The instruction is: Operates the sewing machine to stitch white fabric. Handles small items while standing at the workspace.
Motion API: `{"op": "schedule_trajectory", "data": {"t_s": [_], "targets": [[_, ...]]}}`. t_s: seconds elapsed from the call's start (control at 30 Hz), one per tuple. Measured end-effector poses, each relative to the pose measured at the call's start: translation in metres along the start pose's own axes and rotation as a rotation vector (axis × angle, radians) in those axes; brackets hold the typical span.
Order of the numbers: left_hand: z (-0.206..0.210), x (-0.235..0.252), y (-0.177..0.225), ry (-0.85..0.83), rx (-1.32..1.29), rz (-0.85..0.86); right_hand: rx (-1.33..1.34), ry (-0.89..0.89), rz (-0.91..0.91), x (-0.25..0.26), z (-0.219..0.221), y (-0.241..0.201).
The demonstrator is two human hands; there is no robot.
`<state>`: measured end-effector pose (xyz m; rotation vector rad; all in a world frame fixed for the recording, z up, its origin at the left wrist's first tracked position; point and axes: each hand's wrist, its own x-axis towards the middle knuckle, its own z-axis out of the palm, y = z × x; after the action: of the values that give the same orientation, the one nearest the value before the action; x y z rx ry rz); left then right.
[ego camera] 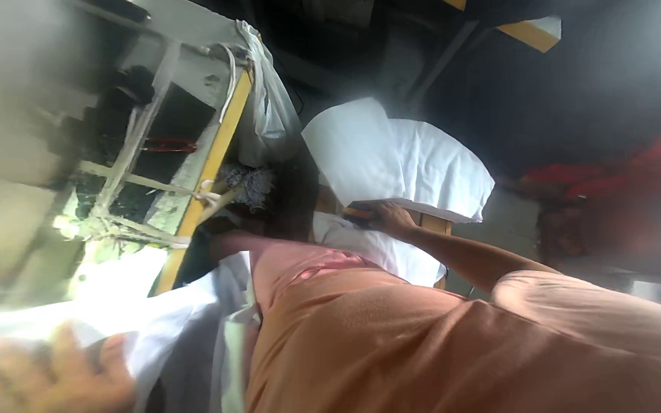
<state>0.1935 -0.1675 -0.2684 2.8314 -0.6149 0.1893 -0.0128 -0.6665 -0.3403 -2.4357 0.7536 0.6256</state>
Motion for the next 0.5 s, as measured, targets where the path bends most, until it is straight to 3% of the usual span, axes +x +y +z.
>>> {"op": "schedule_trajectory", "data": {"t_s": [0.2,0.5], "targets": [[0.002,-0.001,-0.002,0.0,0.017,-0.023,0.062,0.001,0.053,0.026,0.009,0.01],[0.007,-0.002,-0.008,0.019,0.026,-0.011,0.074,-0.011,0.03,0.027,0.011,0.001]]}}
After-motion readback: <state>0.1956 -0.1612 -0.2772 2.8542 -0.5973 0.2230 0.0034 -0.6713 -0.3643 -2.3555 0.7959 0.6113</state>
